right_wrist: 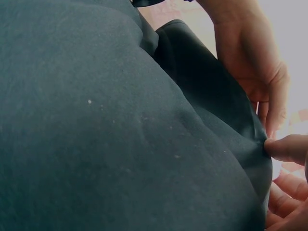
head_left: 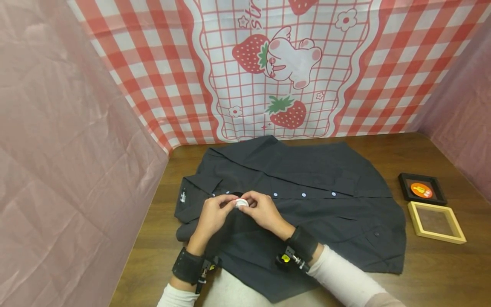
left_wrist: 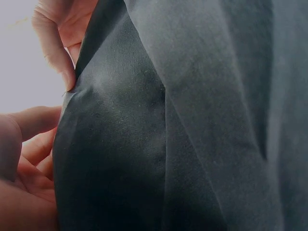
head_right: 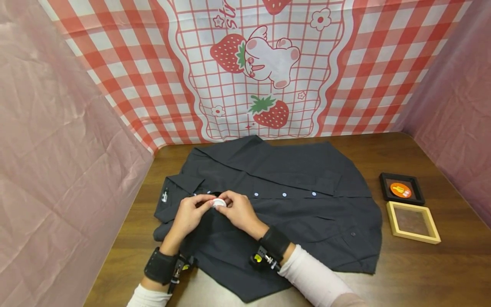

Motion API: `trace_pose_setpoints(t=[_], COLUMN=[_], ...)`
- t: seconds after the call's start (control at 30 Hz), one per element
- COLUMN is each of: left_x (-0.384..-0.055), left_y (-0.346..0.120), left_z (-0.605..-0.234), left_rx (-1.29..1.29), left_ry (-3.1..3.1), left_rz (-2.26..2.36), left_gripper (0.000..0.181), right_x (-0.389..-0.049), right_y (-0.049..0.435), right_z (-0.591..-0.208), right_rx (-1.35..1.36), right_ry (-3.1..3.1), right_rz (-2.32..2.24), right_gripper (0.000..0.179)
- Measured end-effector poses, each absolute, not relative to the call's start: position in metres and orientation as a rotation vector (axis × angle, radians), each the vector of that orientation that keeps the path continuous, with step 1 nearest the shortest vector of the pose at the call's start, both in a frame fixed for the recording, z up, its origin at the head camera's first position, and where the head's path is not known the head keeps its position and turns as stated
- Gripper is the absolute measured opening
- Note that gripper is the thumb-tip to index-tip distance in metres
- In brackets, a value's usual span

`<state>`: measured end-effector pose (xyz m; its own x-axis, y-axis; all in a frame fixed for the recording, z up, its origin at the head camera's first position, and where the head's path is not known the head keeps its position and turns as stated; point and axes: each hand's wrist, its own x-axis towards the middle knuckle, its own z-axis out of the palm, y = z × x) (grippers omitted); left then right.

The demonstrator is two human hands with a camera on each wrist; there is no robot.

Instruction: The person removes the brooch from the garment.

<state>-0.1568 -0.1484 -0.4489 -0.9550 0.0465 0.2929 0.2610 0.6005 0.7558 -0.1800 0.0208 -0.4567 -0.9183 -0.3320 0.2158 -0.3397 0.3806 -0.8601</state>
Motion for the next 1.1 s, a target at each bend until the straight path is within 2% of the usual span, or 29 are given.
trace_pose_setpoints(t=[1.1], left_x=[-0.155], left_y=[-0.146], left_z=[-0.448], left_rx=[-0.212], left_ry=[-2.597], left_rz=[-1.376], left_gripper=[0.014], right_x=[-0.182], right_y=[0.033], right_z=[-0.456], right_rx=[0.617], right_ry=[-2.508], right_rz=[1.651], right_gripper=[0.01])
